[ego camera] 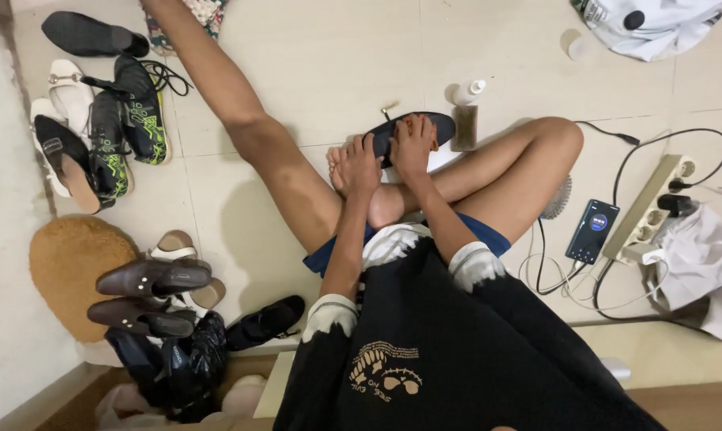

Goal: The person wipes the upper and sole of a black dress shoe with a cloth and then applies a liquid cleaner from a bottle.

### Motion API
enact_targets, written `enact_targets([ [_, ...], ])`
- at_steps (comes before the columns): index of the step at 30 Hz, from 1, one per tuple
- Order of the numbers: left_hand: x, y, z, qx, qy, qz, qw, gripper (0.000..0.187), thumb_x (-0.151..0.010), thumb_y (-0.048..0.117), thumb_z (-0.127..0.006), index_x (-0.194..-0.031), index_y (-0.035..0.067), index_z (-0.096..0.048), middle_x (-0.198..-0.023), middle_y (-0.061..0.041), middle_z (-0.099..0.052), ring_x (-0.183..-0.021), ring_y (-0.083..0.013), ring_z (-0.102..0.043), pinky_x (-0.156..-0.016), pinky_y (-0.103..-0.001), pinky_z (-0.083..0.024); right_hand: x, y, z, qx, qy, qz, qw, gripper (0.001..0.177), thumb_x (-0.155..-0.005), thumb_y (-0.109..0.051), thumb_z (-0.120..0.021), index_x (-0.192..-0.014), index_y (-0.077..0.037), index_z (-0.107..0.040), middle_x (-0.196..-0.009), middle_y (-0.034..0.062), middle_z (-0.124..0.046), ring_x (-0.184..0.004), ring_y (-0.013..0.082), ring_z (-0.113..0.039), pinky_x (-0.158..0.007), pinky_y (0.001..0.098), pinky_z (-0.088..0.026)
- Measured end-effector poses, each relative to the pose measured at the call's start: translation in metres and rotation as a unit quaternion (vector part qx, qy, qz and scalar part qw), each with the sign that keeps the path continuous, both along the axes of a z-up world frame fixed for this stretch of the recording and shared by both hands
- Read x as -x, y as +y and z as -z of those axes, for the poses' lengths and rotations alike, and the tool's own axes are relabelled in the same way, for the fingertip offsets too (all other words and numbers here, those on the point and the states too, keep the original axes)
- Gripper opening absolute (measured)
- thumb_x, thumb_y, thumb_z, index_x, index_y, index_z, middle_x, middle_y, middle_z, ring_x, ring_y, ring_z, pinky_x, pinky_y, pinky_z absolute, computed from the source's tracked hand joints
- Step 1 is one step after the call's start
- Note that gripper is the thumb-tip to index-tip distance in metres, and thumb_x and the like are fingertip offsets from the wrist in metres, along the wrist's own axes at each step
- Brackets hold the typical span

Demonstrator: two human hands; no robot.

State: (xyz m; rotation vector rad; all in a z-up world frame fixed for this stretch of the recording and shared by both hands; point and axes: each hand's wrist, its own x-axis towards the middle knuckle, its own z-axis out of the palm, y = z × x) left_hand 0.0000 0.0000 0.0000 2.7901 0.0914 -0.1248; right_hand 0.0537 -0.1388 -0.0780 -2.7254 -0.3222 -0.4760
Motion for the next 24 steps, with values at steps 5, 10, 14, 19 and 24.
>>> enact_targets([
  [5, 0.001, -0.001, 0.0, -0.021, -0.037, 0.004, 0.999, 0.058, -0.091, 0.032, -0.074, -0.137, 0.011, -0.047, -0.117, -0.01, -0.055, -0.102, -0.0271, -0.06, -0.098, -0.036, -0.036, -0.002, -0.001, 0.032, 0.005, -0.021, -0.043, 0.999, 0.026, -0.072, -0.014, -0.08, -0.096, -0.016, -0.072, -0.102, 0.0073, -0.063, -0.107, 0.0366, -0.059, -0.092, 0.0486, -0.045],
  [10, 0.002, 0.001, 0.001, -0.051, -0.075, 0.01, 0.996, 0.061, -0.087, 0.031, -0.076, -0.137, 0.01, -0.047, -0.115, -0.011, -0.056, -0.099, -0.0286, -0.061, -0.096, -0.038, -0.038, 0.007, -0.008, 0.022, -0.05, 0.122, -0.082, 0.988, 0.028, -0.067, -0.017, -0.083, -0.093, -0.023, -0.074, -0.098, 0.0012, -0.064, -0.099, 0.032, -0.063, -0.08, 0.0425, -0.057],
  [14, -0.003, 0.001, 0.014, -0.01, -0.025, 0.004, 1.0, 0.061, -0.091, 0.034, -0.074, -0.141, 0.011, -0.046, -0.121, -0.012, -0.056, -0.104, -0.0288, -0.06, -0.098, -0.037, -0.035, -0.011, -0.034, -0.039, -0.183, 0.101, 0.03, 0.977, 0.017, -0.086, -0.013, -0.076, -0.096, -0.026, -0.074, -0.097, 0.0003, -0.066, -0.098, 0.0306, -0.063, -0.09, 0.0417, -0.05],
  [19, 0.001, -0.001, 0.017, -0.006, 0.002, -0.001, 1.0, 0.062, -0.093, 0.036, -0.072, -0.143, 0.012, -0.045, -0.124, -0.011, -0.055, -0.106, -0.0278, -0.059, -0.099, -0.037, -0.034, -0.033, -0.054, -0.021, -0.089, 0.066, 0.094, 0.989, 0.032, -0.085, -0.021, -0.083, -0.114, -0.014, -0.07, -0.11, 0.0137, -0.058, -0.102, 0.0397, -0.06, -0.088, 0.0487, -0.053],
  [24, 0.001, -0.001, 0.012, -0.018, -0.033, 0.004, 0.999, 0.061, -0.091, 0.034, -0.074, -0.141, 0.01, -0.048, -0.123, -0.013, -0.058, -0.102, -0.0289, -0.061, -0.096, -0.038, -0.035, -0.041, -0.029, 0.027, 0.053, 0.084, 0.077, 0.992, 0.02, -0.08, -0.026, -0.081, -0.094, -0.017, -0.071, -0.101, 0.0066, -0.058, -0.098, 0.033, -0.058, -0.073, 0.045, -0.058],
])
